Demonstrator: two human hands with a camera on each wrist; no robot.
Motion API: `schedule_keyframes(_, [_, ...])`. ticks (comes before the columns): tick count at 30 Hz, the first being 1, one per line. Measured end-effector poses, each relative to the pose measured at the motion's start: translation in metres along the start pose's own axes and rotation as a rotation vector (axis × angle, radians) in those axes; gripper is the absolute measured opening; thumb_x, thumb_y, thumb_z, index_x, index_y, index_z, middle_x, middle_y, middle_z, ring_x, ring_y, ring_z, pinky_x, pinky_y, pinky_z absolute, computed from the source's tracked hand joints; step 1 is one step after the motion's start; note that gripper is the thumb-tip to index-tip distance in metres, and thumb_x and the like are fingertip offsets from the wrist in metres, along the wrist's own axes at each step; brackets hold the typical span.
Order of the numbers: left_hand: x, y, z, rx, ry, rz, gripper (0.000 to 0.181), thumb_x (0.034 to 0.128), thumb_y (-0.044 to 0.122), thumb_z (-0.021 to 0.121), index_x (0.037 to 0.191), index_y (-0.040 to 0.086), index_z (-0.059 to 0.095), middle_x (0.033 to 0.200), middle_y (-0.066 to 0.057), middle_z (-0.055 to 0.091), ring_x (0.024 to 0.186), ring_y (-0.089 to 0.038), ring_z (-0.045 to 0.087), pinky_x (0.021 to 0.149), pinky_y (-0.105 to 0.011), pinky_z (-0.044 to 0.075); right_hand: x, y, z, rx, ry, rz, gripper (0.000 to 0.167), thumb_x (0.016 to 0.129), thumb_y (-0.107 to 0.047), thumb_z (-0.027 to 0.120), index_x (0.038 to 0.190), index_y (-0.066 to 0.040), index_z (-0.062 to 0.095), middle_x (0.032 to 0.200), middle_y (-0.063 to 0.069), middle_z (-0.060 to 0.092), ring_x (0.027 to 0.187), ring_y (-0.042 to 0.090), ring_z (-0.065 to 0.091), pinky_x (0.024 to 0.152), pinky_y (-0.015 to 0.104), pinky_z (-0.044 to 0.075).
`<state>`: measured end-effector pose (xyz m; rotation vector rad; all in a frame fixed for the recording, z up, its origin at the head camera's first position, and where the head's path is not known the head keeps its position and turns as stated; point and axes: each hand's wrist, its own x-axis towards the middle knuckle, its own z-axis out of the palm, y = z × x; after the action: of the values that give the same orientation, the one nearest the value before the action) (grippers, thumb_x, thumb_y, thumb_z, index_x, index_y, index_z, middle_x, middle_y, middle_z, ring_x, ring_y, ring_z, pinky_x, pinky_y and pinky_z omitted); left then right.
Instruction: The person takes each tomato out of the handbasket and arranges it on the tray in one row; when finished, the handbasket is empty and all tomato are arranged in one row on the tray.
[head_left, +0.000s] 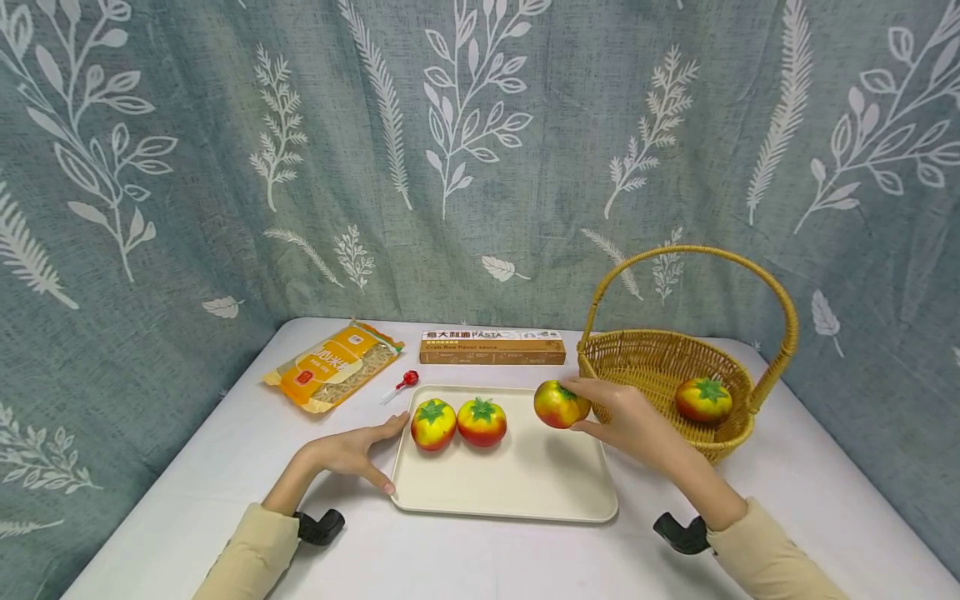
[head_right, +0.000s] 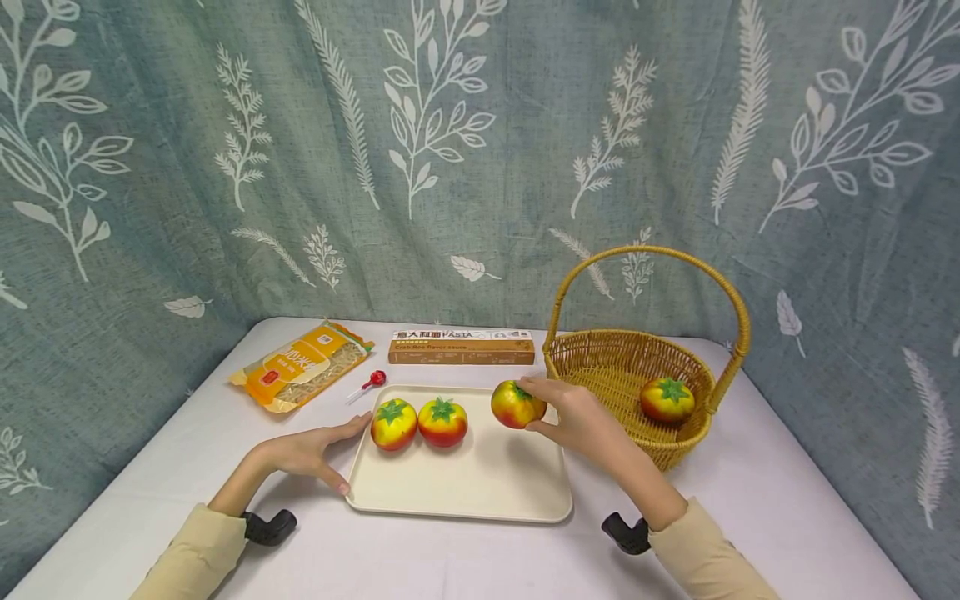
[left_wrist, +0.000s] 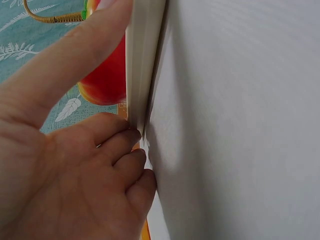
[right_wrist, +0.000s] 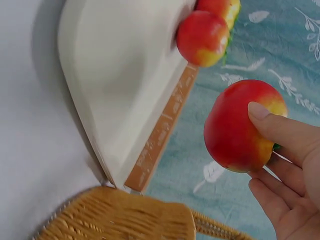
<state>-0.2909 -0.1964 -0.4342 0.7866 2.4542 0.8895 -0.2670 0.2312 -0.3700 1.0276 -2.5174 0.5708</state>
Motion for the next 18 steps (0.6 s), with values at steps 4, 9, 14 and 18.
schedule_keyframes(4, [0.0, 0.0, 0.0, 0.001, -0.001, 0.003, 0.11, 0.0729, 0.03, 0.085, 0.154, 0.002, 0.015, 0.157, -0.023, 0.013, 0.144, -0.038, 0.012, 0.115, -0.054, 0.012, 0.003, -0.005, 0.009, -0.007, -0.028, -0.017, 0.06, 0.071, -0.007, 0.085, 0.126, -0.002, 0.063, 0.121, 0.013, 0.066, 0.107, 0.028, 0.064, 0.083, 0.037, 0.055])
schedule_keyframes(9, [-0.001, 0.0, 0.0, -0.002, -0.001, 0.002, 0.11, 0.0727, 0.03, 0.085, 0.154, 0.002, 0.016, 0.157, -0.023, 0.013, 0.144, -0.038, 0.012, 0.115, -0.055, 0.012, 0.006, -0.009, 0.019, -0.003, -0.05, -0.029, 0.06, 0.071, -0.009, 0.085, 0.127, -0.005, 0.063, 0.122, 0.011, 0.065, 0.109, 0.026, 0.063, 0.085, 0.035, 0.054])
schedule_keyframes(14, [0.0, -0.001, 0.0, -0.005, -0.002, -0.003, 0.11, 0.0727, 0.03, 0.085, 0.154, 0.003, 0.016, 0.158, -0.022, 0.013, 0.144, -0.037, 0.012, 0.115, -0.054, 0.011, 0.009, -0.01, 0.031, 0.032, -0.093, -0.067, 0.057, 0.074, -0.009, 0.083, 0.127, -0.005, 0.063, 0.127, 0.01, 0.062, 0.114, 0.028, 0.06, 0.089, 0.036, 0.052])
schedule_keyframes(18, [0.001, -0.002, 0.0, -0.001, -0.003, -0.001, 0.11, 0.0728, 0.03, 0.085, 0.154, 0.003, 0.015, 0.158, -0.022, 0.012, 0.144, -0.037, 0.012, 0.115, -0.054, 0.012, 0.012, -0.008, 0.037, 0.024, -0.121, -0.086, 0.054, 0.076, -0.012, 0.082, 0.127, -0.006, 0.064, 0.129, 0.01, 0.061, 0.118, 0.029, 0.057, 0.093, 0.04, 0.05])
